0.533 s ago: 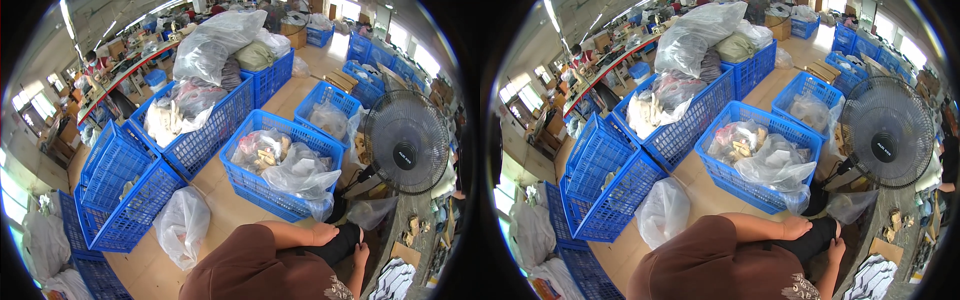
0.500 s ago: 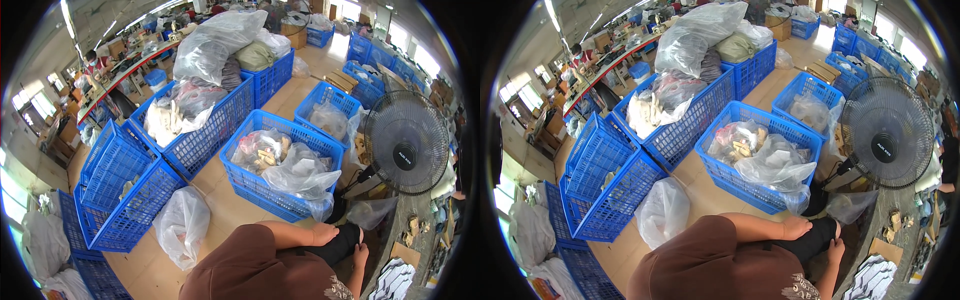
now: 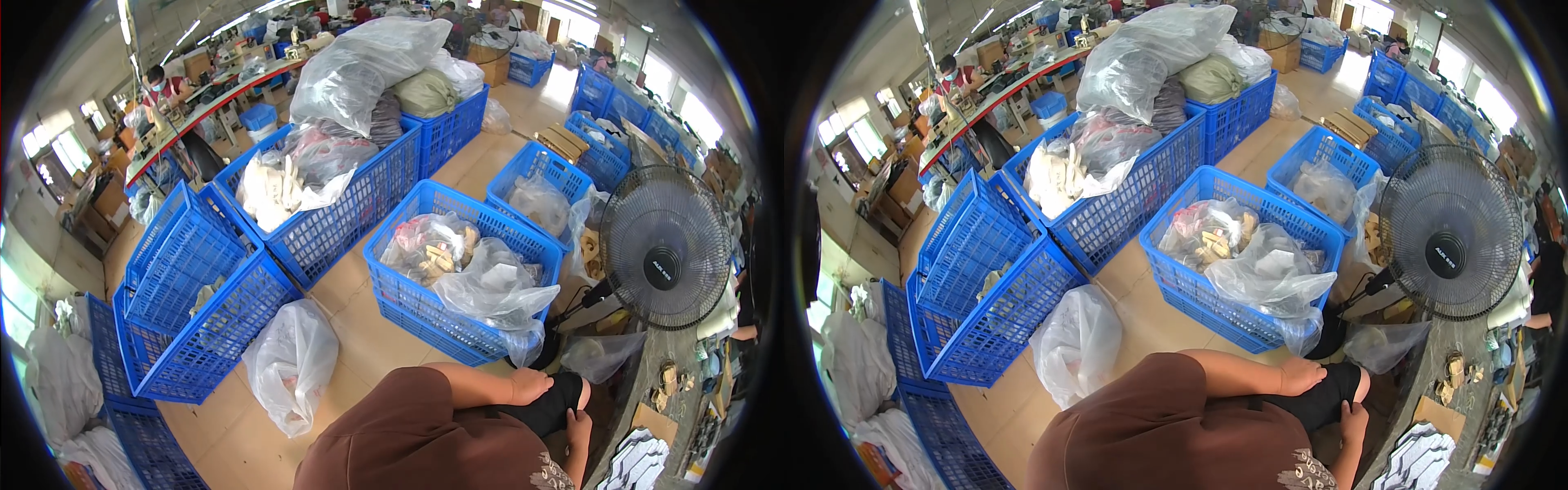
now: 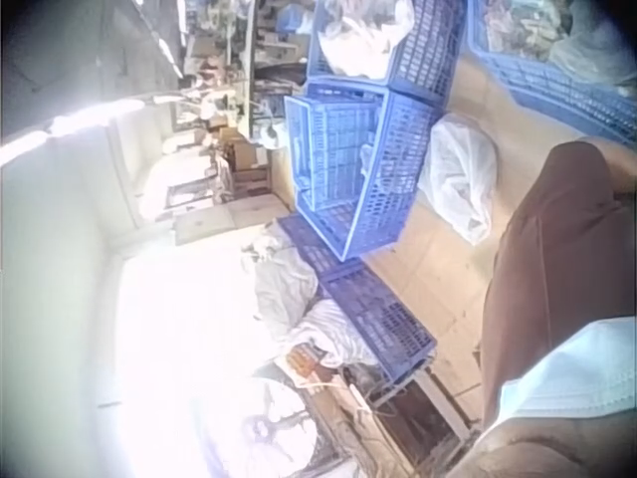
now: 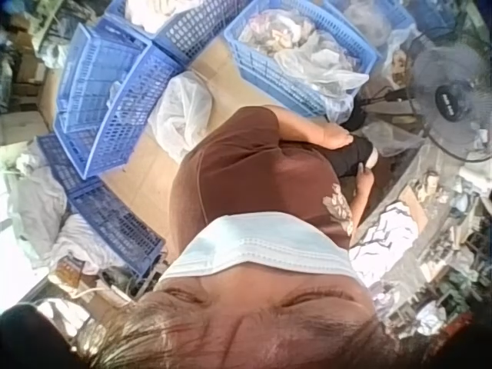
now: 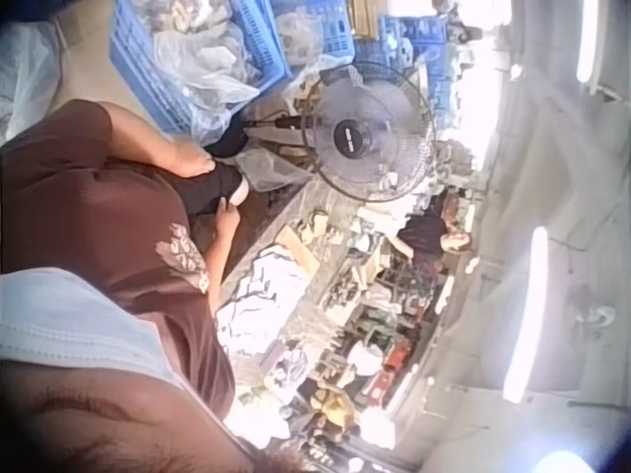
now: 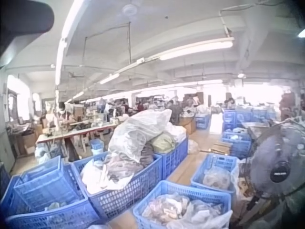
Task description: Bundling small gray fabric pieces using rubber bands at a workstation.
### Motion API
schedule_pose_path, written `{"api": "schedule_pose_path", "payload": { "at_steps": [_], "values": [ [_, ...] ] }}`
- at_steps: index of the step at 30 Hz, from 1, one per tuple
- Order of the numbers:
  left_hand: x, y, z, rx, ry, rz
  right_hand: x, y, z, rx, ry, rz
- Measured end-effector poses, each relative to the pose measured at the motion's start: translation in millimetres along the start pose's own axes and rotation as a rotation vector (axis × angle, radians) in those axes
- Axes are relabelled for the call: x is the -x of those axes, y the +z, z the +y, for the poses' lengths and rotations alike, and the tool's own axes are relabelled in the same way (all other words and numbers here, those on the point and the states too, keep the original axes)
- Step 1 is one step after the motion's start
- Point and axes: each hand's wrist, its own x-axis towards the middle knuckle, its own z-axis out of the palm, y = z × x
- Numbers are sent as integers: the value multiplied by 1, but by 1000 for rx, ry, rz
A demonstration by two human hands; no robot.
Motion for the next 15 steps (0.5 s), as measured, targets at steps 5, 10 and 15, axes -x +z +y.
{"api": "schedule_pose_path", "payload": {
  "at_steps": [5,10,15],
  "values": [
    [-1,0,-1,-8,-8,-22,6,-3,-13,6,16,14],
    [-1,0,1,15,32,4,8,-3,-6,9,-11,23],
    [1,0,-2,23,7,-46,0,0,13,28,-58,49]
  ]
}}
